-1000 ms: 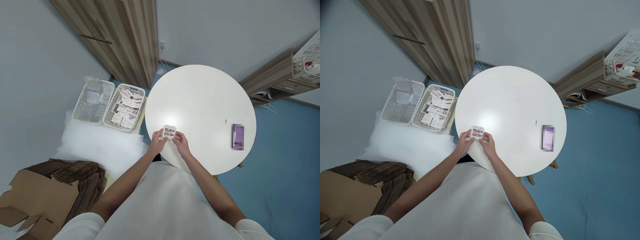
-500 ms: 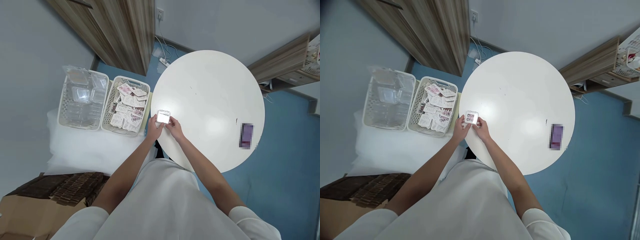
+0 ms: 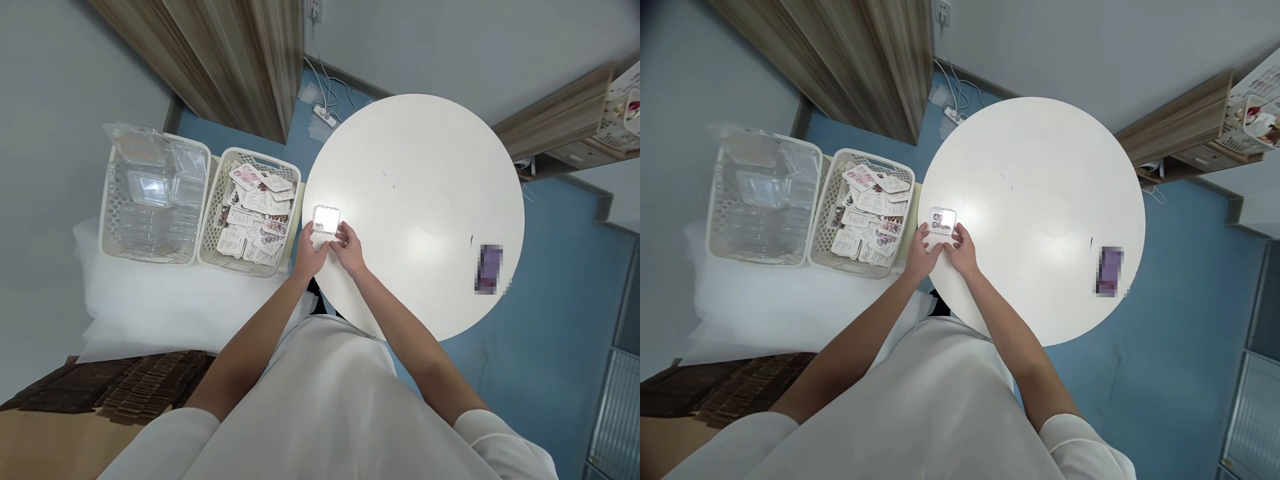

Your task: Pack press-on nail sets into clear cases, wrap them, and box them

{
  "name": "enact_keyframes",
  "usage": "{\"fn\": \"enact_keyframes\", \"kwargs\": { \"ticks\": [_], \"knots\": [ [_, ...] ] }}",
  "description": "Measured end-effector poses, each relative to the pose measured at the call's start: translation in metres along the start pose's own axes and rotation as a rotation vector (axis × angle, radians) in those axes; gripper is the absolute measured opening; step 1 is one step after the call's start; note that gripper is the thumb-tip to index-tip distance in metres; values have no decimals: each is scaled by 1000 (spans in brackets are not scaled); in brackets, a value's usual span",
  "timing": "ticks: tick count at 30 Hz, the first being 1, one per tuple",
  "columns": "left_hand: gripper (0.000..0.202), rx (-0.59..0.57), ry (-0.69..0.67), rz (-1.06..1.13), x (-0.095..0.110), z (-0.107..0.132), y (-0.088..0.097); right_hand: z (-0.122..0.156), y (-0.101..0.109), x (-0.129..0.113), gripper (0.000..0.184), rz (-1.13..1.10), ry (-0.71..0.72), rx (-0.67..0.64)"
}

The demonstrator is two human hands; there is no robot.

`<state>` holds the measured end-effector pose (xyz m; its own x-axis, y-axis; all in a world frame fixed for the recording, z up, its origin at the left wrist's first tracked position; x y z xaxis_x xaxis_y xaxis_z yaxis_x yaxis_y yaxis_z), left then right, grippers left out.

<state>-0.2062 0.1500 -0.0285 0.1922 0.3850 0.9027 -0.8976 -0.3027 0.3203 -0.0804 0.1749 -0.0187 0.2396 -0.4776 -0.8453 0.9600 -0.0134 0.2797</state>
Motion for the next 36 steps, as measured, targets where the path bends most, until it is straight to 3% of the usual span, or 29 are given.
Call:
{"fn": "enact_keyframes", "kwargs": {
  "ticks": [11,19,23,29,31,36],
  "knots": [
    [65,14,-40,0,-1,9,4,12,10,2,68,-50,1,-14],
    [63,65,-45,-84,-9,36,10,45,46,16,56,-6,-102,-94],
    [55,112,-48,-131,-15,69,16,68,75,27,47,15,-147,-171],
    [44,144,54,-227,-30,145,16,95,102,47,40,-20,-157,-287],
    [45,78,114,-234,-35,171,15,103,102,55,40,-18,-163,-341],
    [55,-242,232,-297,-49,219,19,122,80,71,39,49,-173,-508]
  ]
}}
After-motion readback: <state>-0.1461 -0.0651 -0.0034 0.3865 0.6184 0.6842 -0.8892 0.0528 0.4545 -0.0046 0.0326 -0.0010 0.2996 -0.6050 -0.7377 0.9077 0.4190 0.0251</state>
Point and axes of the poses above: each hand's wrist, its own z-axis away from the middle knuckle, its own y-axis out of the back of the hand, x = y × z, the point moved 5 cm from there along -z, towards the middle knuckle, and after that the axes turned 11 degrees about x, right-handed, at the moved point
